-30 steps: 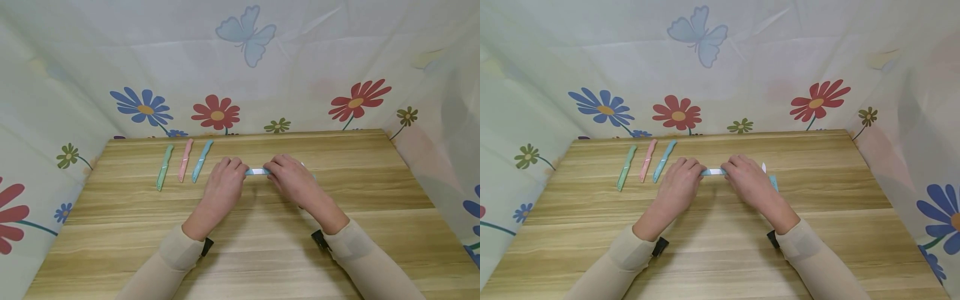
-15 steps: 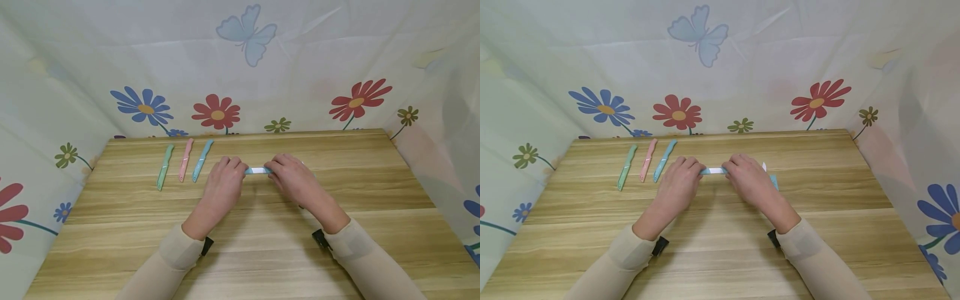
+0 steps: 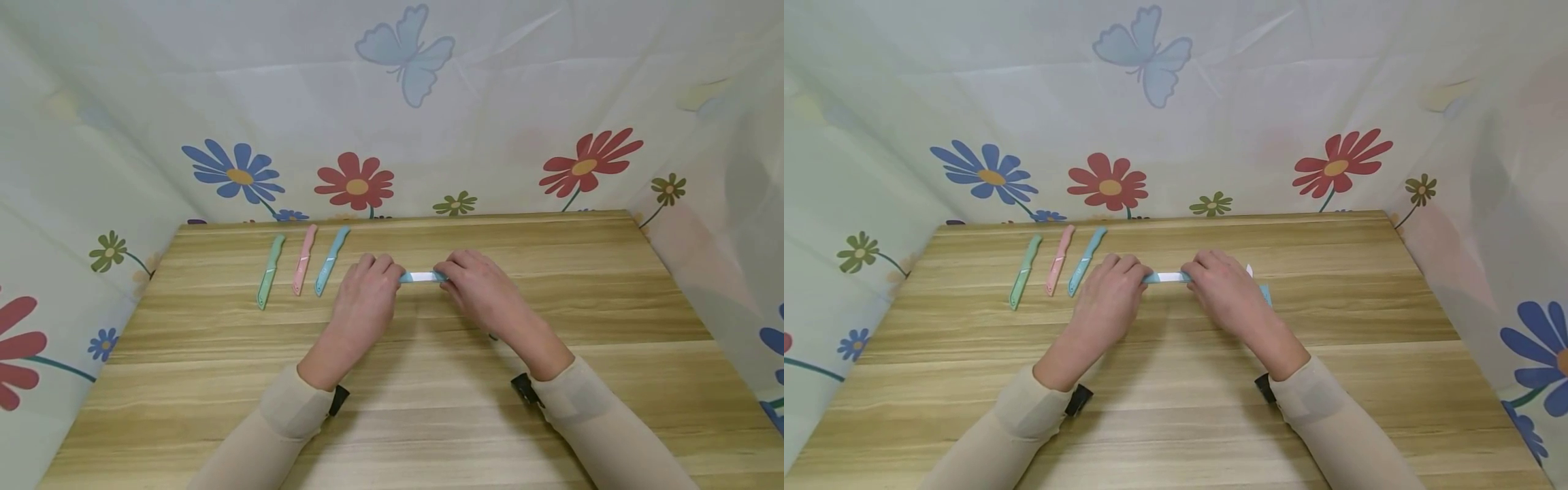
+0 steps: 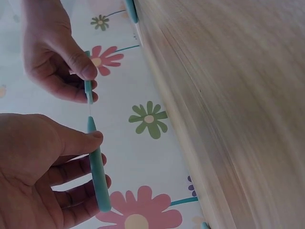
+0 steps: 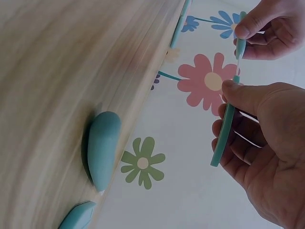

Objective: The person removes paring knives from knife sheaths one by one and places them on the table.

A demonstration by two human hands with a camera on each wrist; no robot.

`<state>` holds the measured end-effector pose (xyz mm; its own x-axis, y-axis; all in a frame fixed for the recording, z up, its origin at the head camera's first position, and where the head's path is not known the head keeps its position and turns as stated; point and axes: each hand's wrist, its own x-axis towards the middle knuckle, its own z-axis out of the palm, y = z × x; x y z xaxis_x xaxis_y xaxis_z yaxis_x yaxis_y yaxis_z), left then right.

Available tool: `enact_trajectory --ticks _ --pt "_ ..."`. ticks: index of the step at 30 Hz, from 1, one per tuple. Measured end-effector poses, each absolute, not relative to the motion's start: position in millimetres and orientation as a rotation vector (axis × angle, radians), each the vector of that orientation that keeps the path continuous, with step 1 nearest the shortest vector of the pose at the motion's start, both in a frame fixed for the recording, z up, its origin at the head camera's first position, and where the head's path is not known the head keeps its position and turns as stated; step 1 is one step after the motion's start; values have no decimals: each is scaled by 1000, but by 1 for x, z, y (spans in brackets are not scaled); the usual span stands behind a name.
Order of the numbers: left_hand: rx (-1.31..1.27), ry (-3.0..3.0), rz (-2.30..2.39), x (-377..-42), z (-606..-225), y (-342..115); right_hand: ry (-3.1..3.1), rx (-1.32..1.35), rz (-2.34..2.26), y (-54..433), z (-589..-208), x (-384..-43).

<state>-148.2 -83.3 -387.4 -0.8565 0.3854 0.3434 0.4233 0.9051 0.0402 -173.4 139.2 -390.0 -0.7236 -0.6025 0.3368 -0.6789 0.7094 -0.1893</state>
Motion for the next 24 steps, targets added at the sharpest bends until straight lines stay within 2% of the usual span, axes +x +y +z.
enact_trajectory --ticks 24 --pt "-555 -2744 -173 -149 -386 -84 -2649 1023 458 143 -388 -174"
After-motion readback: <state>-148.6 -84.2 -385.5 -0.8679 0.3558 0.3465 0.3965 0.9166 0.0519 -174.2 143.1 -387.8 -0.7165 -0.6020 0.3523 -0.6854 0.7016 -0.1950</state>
